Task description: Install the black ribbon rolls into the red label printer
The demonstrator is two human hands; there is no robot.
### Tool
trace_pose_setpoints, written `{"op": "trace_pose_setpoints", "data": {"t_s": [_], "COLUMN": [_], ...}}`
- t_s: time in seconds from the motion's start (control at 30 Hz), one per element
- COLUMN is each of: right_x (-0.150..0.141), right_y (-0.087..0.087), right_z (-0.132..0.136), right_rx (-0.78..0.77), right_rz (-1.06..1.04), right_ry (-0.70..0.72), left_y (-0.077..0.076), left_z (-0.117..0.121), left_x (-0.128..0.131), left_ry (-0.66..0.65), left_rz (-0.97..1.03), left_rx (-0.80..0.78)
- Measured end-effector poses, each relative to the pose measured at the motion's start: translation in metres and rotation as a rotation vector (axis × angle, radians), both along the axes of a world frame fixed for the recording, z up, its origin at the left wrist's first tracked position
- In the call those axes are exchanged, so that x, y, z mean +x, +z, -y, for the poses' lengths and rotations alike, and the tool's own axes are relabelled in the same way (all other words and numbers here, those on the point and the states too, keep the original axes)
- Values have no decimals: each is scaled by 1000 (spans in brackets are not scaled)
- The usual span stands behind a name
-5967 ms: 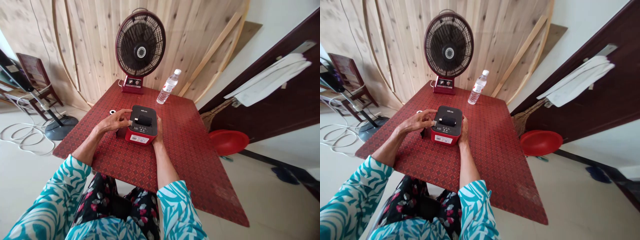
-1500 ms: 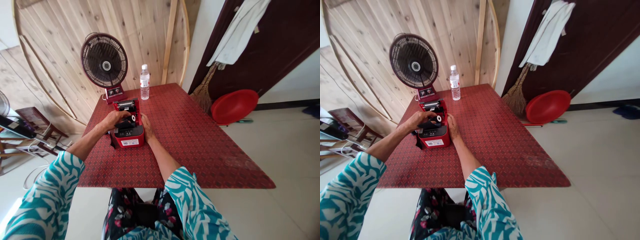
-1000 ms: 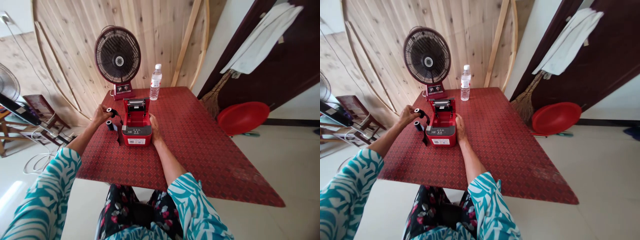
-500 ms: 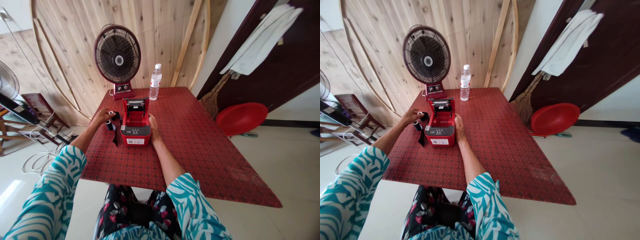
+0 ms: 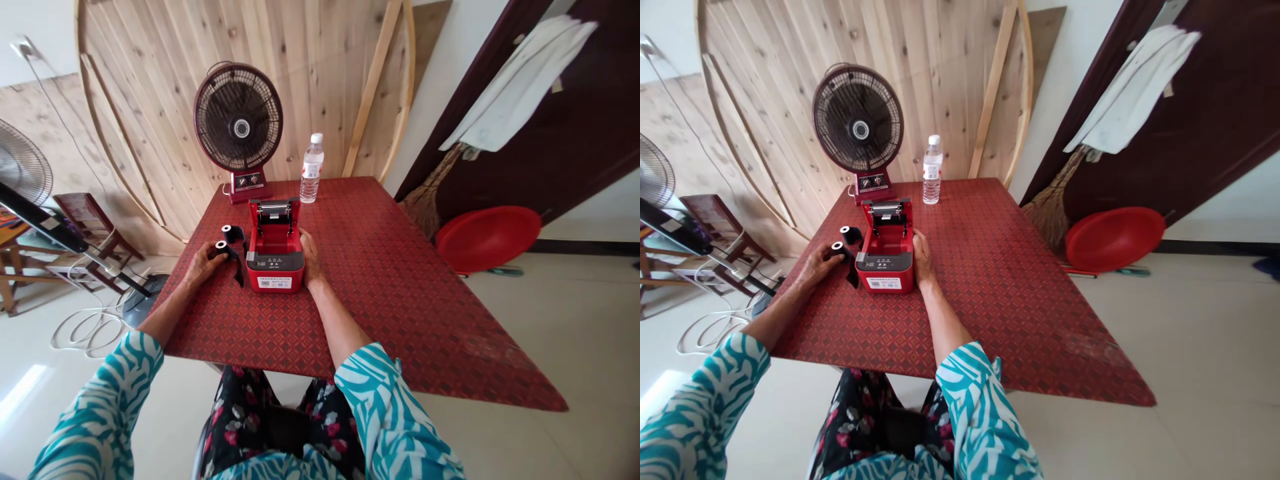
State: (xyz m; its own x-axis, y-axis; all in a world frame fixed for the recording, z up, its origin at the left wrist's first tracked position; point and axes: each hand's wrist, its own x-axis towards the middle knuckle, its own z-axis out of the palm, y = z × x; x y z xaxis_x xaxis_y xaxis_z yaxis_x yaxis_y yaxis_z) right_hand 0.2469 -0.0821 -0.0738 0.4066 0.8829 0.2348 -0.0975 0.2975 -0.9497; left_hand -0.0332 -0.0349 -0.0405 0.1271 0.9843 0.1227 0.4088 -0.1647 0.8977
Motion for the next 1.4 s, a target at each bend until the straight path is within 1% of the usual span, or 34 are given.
{"op": "trace_pose_setpoints", "data": {"t_s": [0.07, 0.13, 0.2, 0.23, 0.3, 0.33, 0.4, 0.47, 0.53, 0.63, 0.73, 0.87, 0.93, 1.03, 1.1, 1.23, 1.33, 1.4], "right_x": [-1, -1, -2, -2, -2, -2, -1, -1, -1, -2, -3, -4, -3, -3, -3, -3, -3, -3], "right_y": [0, 0, -1, -1, -3, -4, -6, -7, -7, -7, -7, -3, 0, 2, 1, -3, -5, -5], "right_z": [0, -1, -1, -2, -3, -4, -6, -8, -9, -10, -10, -7, -5, -4, -4, -7, -8, -8], "right_rx": [-1, -8, -7, -3, 5, 9, 19, 29, 32, 24, 10, -6, -14, -20, -16, -3, 1, -8], "right_rz": [-9, -16, -17, -16, -17, -21, -32, -39, -41, -52, -60, -53, -56, -57, -60, -80, -87, -85], "right_ry": [-2, -1, -3, -6, -9, -8, -3, 4, 3, -3, 2, 5, 13, 16, 11, 19, 14, 11], "left_y": [3, 11, 26, 35, 55, 65, 81, 93, 100, 106, 112, 121, 124, 125, 124, 120, 121, 123], "left_z": [-1, -4, -6, -6, -3, 0, 8, 13, 14, 6, -4, -10, -9, -2, 4, 9, 3, -1], "left_x": [1, 0, 0, 1, 10, 17, 35, 56, 75, 97, 111, 124, 128, 130, 129, 131, 133, 134], "left_ry": [6, 14, 27, 0, -43, -109, -301, -399, -448, -489, -551, -600, -601, -527, -501, -534, -588, -596], "left_rz": [48, 193, 359, 416, 424, 381, 195, -47, -261, -497, -687, -827, -862, -893, -907, -898, -837, -854], "left_rx": [6, 49, 112, 120, 116, 115, 124, 235, 295, 301, 274, 219, 201, 225, 252, 273, 200, 170]}}
